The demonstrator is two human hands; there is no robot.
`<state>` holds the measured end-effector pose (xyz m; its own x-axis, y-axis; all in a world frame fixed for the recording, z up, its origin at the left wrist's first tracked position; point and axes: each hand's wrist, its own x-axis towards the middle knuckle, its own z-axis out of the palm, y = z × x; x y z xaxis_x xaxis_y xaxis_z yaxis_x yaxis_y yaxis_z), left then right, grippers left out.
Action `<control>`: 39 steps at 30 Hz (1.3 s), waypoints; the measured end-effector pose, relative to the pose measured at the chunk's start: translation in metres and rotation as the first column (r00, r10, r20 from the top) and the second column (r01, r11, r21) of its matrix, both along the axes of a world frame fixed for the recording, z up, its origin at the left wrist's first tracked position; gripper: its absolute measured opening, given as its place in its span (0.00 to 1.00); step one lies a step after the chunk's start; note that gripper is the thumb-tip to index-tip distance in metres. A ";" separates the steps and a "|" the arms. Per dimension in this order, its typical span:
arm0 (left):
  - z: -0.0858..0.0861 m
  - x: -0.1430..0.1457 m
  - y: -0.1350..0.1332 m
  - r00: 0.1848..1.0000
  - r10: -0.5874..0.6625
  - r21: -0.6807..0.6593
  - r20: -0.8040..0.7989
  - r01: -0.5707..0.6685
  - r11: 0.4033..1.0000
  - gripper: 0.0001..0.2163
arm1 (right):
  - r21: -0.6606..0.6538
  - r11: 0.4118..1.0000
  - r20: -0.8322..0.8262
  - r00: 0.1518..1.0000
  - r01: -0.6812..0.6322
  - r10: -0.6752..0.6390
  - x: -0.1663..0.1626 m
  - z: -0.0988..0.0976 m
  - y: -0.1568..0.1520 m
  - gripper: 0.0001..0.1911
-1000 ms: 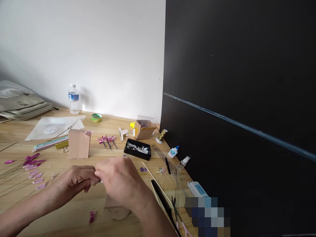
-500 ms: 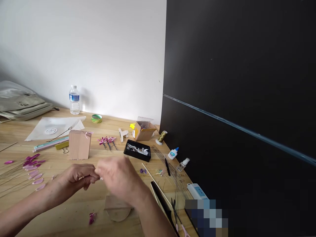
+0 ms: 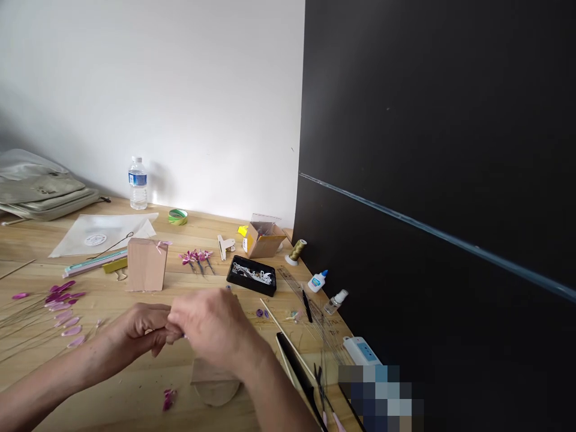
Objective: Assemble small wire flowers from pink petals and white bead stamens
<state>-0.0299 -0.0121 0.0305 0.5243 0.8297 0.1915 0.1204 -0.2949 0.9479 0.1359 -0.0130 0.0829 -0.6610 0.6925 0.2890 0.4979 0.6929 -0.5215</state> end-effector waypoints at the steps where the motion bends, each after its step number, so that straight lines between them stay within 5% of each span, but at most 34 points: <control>1: 0.002 0.000 -0.002 0.999 -0.030 -0.035 0.029 0.031 0.999 0.11 | -0.057 0.998 -0.052 0.998 0.024 -0.027 0.003 -0.001 0.008 0.14; 7: 0.012 -0.005 0.002 0.958 0.217 -0.198 0.189 -0.180 0.964 0.09 | -0.288 0.942 -0.292 0.920 0.175 -0.260 0.000 -0.049 0.010 0.15; 10: 0.007 -0.003 0.009 0.936 0.299 -0.174 0.188 -0.268 0.948 0.08 | -0.165 0.958 -0.196 0.944 0.236 -0.266 -0.011 -0.054 -0.013 0.15; 14: -0.003 0.000 0.011 0.941 0.324 0.000 0.099 -0.326 0.945 0.05 | 0.119 0.987 0.092 0.989 0.106 -0.117 -0.017 -0.024 -0.026 0.12; 17: -0.003 0.002 0.004 0.980 0.199 0.127 0.010 -0.198 0.972 0.08 | 0.114 0.993 0.140 0.989 0.021 -0.037 -0.010 0.001 -0.011 0.13; 19: 0.002 0.003 -0.001 0.997 0.070 0.059 0.017 -0.071 0.996 0.09 | 0.036 0.999 0.042 0.999 0.027 -0.028 -0.001 0.003 0.006 0.13; 24: 0.012 0.000 -0.006 0.983 0.055 -0.214 0.174 -0.017 0.977 0.07 | -0.232 0.963 -0.230 0.954 0.139 -0.193 0.010 -0.039 0.022 0.13; 28: 0.008 -0.003 0.003 0.965 0.176 -0.208 0.196 -0.134 0.969 0.07 | -0.135 0.963 -0.183 0.950 0.232 -0.254 -0.004 -0.060 -0.007 0.14; 33: -0.001 0.000 0.006 0.978 0.199 0.019 0.057 -0.201 0.979 0.07 | 0.168 0.984 0.040 0.997 0.064 -0.072 -0.011 -0.026 -0.022 0.12; 36: 0.000 0.000 0.000 1.000 -0.007 0.034 -0.020 0.008 0.999 0.09 | 0.106 0.994 0.015 1.000 0.009 -0.011 0.000 -0.009 -0.002 0.13; 39: 0.004 -0.003 -0.002 0.996 -0.045 -0.106 0.080 0.053 0.993 0.08 | -0.103 0.992 -0.172 0.981 0.071 -0.088 0.009 -0.023 0.015 0.14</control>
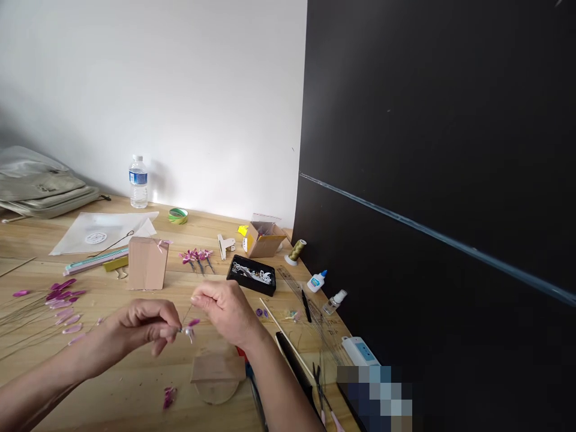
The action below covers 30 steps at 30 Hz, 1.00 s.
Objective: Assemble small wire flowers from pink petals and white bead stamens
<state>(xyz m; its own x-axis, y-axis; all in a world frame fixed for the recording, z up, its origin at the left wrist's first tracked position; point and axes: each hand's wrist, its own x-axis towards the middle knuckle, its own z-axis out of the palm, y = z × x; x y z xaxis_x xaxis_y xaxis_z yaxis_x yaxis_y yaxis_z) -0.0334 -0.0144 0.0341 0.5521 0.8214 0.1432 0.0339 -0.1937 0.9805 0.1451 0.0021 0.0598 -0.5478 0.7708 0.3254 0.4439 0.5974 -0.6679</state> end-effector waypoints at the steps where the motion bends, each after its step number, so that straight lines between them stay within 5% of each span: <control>1: 0.000 -0.001 0.001 0.998 0.051 -0.030 0.035 -0.050 0.998 0.08 | -0.055 0.998 -0.069 0.997 0.016 -0.020 0.000 -0.009 0.000 0.14; 5: -0.007 -0.003 0.012 0.967 0.231 -0.045 0.108 -0.228 0.973 0.07 | -0.039 0.995 -0.010 0.996 0.086 -0.087 -0.012 -0.034 -0.023 0.15; 8: -0.015 0.002 0.015 0.969 0.242 0.032 0.049 -0.243 0.969 0.06 | 0.182 0.983 0.202 0.979 0.001 -0.038 -0.018 -0.017 -0.036 0.12; 10: -0.016 0.006 0.011 0.986 0.168 0.063 -0.003 -0.167 0.984 0.07 | 0.243 0.966 0.307 0.952 -0.086 0.007 -0.014 0.004 -0.030 0.12; 13: -0.010 0.007 0.001 0.999 -0.053 -0.071 0.010 0.054 0.996 0.08 | 0.152 0.982 0.282 0.957 -0.109 0.062 -0.002 0.017 -0.008 0.13; 15: -0.004 0.005 -0.002 0.996 -0.080 -0.147 0.041 0.085 0.985 0.08 | 0.044 0.999 0.155 0.988 -0.030 0.023 0.002 0.007 0.002 0.13; 18: -0.001 -0.001 0.003 0.987 0.103 -0.131 0.124 -0.087 0.988 0.07 | -0.054 0.993 -0.026 0.994 0.101 -0.103 -0.003 -0.025 -0.003 0.13; 21: -0.008 -0.001 0.013 0.958 0.230 -0.124 0.173 -0.211 0.970 0.07 | 0.021 0.994 0.031 0.993 0.111 -0.112 -0.015 -0.039 -0.025 0.15; 25: -0.016 0.006 0.014 0.964 0.236 -0.052 0.123 -0.232 0.971 0.06 | 0.238 0.971 0.261 0.964 -0.023 -0.041 -0.020 -0.007 -0.036 0.11; 28: -0.012 0.009 0.004 0.995 0.090 -0.034 0.049 -0.088 0.996 0.07 | 0.199 0.975 0.299 0.954 -0.098 0.035 -0.010 0.019 -0.017 0.12; 30: -0.008 0.006 -0.001 0.997 -0.009 -0.113 0.080 0.018 0.993 0.07 | 0.097 0.993 0.206 0.978 -0.061 0.040 -0.003 0.018 -0.001 0.13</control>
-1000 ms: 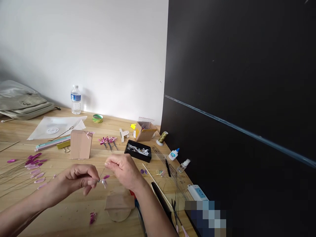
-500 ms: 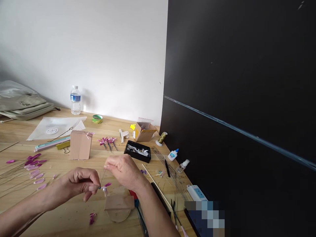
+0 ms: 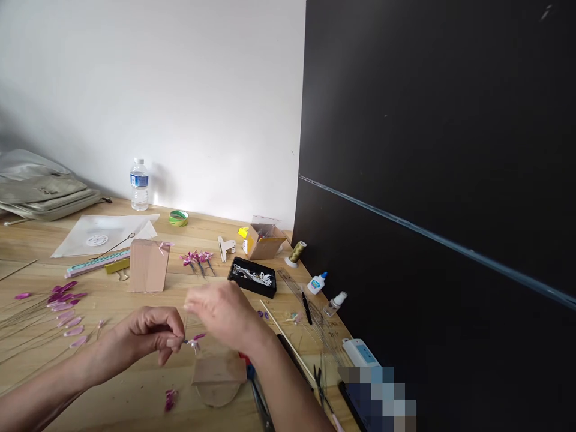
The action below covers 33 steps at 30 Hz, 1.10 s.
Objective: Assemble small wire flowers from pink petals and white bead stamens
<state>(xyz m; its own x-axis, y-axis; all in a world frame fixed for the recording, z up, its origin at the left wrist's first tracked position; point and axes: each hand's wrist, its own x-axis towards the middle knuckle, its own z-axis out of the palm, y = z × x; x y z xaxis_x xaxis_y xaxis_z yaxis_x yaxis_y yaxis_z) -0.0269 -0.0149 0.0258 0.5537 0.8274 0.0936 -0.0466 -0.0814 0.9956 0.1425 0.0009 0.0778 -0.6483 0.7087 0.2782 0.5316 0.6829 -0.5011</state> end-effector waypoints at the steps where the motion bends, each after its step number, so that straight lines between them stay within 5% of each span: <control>1: 0.001 -0.002 -0.001 0.999 0.006 -0.030 0.040 -0.005 1.000 0.06 | -0.066 0.998 -0.068 0.998 0.013 -0.017 0.002 -0.007 0.005 0.14; 4: 0.001 -0.006 0.003 0.980 0.126 -0.063 0.155 -0.118 0.991 0.06 | -0.184 0.981 -0.232 0.966 0.069 -0.111 -0.002 -0.039 0.003 0.14; 7: -0.003 -0.006 0.011 0.960 0.231 -0.043 0.159 -0.227 0.973 0.07 | -0.112 0.986 -0.207 0.967 0.126 -0.148 -0.013 -0.056 -0.018 0.15; 12: -0.001 0.000 0.010 0.961 0.271 0.166 -0.046 -0.260 0.951 0.08 | 0.215 0.976 0.095 0.995 -0.030 0.010 -0.011 -0.013 -0.025 0.11; 16: 0.005 -0.001 0.000 0.998 0.063 0.057 -0.027 -0.061 0.996 0.07 | 0.015 1.000 -0.042 0.999 0.026 -0.026 0.004 -0.007 0.004 0.14; 20: 0.000 -0.005 0.006 0.974 0.185 -0.021 0.130 -0.184 0.983 0.06 | -0.184 0.976 -0.237 0.959 0.114 -0.157 -0.003 -0.048 -0.001 0.13; 23: -0.006 -0.005 0.015 0.951 0.283 0.009 0.124 -0.286 0.958 0.07 | -0.088 0.987 -0.168 0.975 0.133 -0.146 -0.014 -0.055 -0.026 0.15; 28: -0.006 0.000 0.010 0.982 0.177 0.134 -0.063 -0.167 0.977 0.07 | 0.169 0.984 0.080 0.996 -0.060 0.047 -0.008 -0.009 -0.023 0.12; 31: -0.001 -0.002 0.003 1.000 0.029 0.020 0.001 -0.029 0.999 0.06 | 0.074 0.996 -0.013 0.999 0.052 -0.051 0.003 -0.007 0.000 0.15; 33: 0.000 -0.005 0.003 0.993 0.054 -0.048 0.103 -0.050 0.998 0.06 | -0.019 0.996 -0.099 0.992 0.082 -0.083 0.004 -0.023 0.005 0.15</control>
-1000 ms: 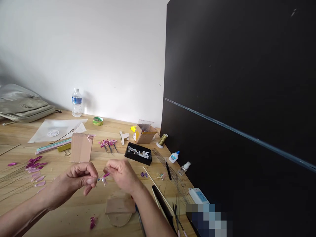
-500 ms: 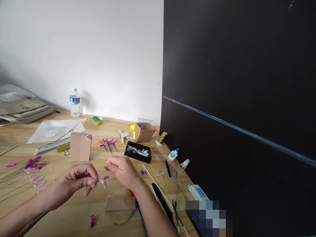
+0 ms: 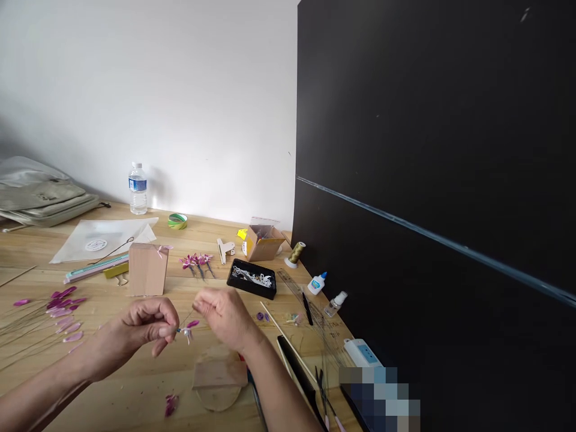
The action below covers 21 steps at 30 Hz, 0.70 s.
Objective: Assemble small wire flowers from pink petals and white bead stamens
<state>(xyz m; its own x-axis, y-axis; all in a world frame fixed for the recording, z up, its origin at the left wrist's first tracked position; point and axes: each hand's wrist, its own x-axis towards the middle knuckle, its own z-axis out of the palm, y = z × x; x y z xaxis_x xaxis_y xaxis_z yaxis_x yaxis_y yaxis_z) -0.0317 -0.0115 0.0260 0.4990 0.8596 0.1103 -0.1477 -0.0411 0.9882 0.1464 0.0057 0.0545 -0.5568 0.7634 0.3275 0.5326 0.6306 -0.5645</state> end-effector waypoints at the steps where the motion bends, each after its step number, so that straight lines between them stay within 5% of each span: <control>1: 0.000 -0.001 0.002 0.999 0.035 -0.015 0.039 -0.035 0.999 0.06 | -0.022 1.000 -0.028 1.000 0.013 -0.014 -0.002 -0.009 -0.002 0.14; 4: -0.004 -0.003 0.009 0.987 0.145 -0.013 0.064 -0.144 0.989 0.07 | 0.058 0.998 0.046 0.998 0.031 -0.033 -0.012 -0.024 -0.023 0.15; 7: -0.007 0.001 0.012 0.980 0.196 0.045 -0.020 -0.195 0.980 0.07 | 0.178 0.983 0.219 0.976 -0.043 0.003 -0.020 -0.006 -0.040 0.11; 10: -0.007 0.006 0.006 0.992 0.086 0.070 -0.097 -0.079 0.994 0.07 | 0.183 0.972 0.279 0.956 -0.146 0.091 -0.016 0.022 -0.029 0.10; 12: -0.006 0.008 -0.001 0.997 -0.031 0.015 -0.065 0.032 0.999 0.07 | 0.100 0.984 0.168 0.978 -0.146 0.128 -0.009 0.026 -0.012 0.13; 16: -0.003 0.004 -0.004 0.992 0.050 -0.094 0.113 -0.039 0.995 0.07 | -0.111 0.993 -0.172 0.985 -0.037 0.017 -0.004 -0.007 0.001 0.14; 19: -0.004 0.003 0.002 0.970 0.200 -0.118 0.140 -0.184 0.976 0.07 | -0.132 0.989 -0.174 0.981 0.064 -0.086 -0.013 -0.031 -0.020 0.15; 21: -0.006 0.004 0.006 0.965 0.248 -0.072 0.089 -0.242 0.968 0.08 | -0.030 0.997 -0.070 0.995 0.075 -0.077 -0.020 -0.028 -0.036 0.14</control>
